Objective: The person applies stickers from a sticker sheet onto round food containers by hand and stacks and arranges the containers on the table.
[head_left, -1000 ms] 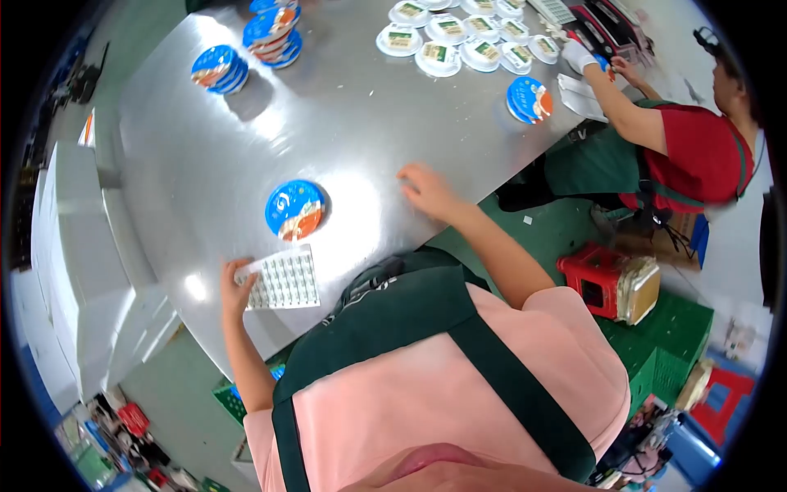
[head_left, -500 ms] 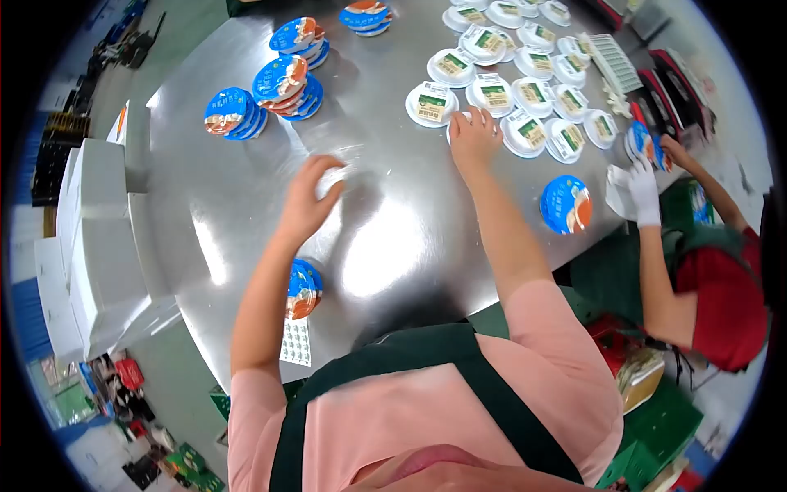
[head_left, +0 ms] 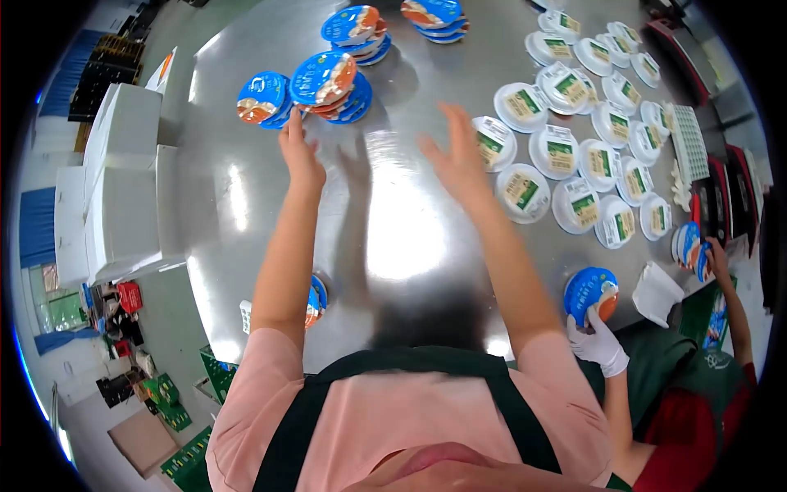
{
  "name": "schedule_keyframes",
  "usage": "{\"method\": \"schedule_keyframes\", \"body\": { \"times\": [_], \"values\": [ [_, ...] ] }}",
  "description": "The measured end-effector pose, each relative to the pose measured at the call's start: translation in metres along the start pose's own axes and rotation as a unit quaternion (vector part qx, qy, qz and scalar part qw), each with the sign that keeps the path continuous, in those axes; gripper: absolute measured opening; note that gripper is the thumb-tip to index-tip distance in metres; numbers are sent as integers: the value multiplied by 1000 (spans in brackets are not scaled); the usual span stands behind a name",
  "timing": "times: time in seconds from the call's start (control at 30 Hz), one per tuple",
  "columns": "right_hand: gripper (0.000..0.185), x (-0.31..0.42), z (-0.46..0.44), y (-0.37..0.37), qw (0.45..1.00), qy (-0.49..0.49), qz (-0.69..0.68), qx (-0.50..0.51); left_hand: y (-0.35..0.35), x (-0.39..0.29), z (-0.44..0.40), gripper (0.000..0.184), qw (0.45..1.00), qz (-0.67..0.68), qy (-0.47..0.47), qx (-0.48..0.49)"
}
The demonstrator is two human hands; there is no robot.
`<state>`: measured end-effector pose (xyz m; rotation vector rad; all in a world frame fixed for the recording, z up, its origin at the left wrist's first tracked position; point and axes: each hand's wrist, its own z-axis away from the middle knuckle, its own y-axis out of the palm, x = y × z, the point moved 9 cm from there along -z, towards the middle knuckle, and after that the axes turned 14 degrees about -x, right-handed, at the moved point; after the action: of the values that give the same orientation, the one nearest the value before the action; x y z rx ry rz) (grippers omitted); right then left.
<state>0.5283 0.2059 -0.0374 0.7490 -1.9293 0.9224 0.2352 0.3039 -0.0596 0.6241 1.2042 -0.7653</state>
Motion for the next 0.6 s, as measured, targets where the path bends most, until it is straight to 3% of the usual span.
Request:
{"method": "schedule_keyframes", "body": {
  "times": [0.03,0.07,0.13,0.2,0.27,0.37,0.47,0.5,0.53,0.57,0.6],
  "values": [
    [79,1,-21,41,997,33,-62,44,4,14,-14,91,998,-9,-55,12],
    [86,-1,-41,80,989,83,-100,74,8,9,-22,91,998,-6,-54,8],
    [98,-11,-77,141,967,166,-142,134,39,14,-20,100,974,6,-182,136],
    [105,-26,-96,194,930,234,-192,206,56,10,-33,99,963,12,-195,188],
    [102,-14,-82,195,905,325,-155,227,67,8,-39,98,947,22,-212,240],
    [93,-9,-62,189,904,341,-126,224,55,10,-29,92,936,-44,-210,281],
    [82,10,-2,150,884,360,-146,259,4,21,12,81,919,-91,-230,307],
    [77,13,25,137,880,367,-162,253,-20,35,26,76,900,-103,-237,352],
    [73,22,53,124,878,370,-180,245,-42,23,59,74,911,-101,-245,317],
    [67,38,79,101,884,396,-165,186,-68,39,72,69,880,-108,-279,369],
    [64,39,118,92,851,448,-201,188,-92,49,90,66,862,-79,-316,388]
  ]
}}
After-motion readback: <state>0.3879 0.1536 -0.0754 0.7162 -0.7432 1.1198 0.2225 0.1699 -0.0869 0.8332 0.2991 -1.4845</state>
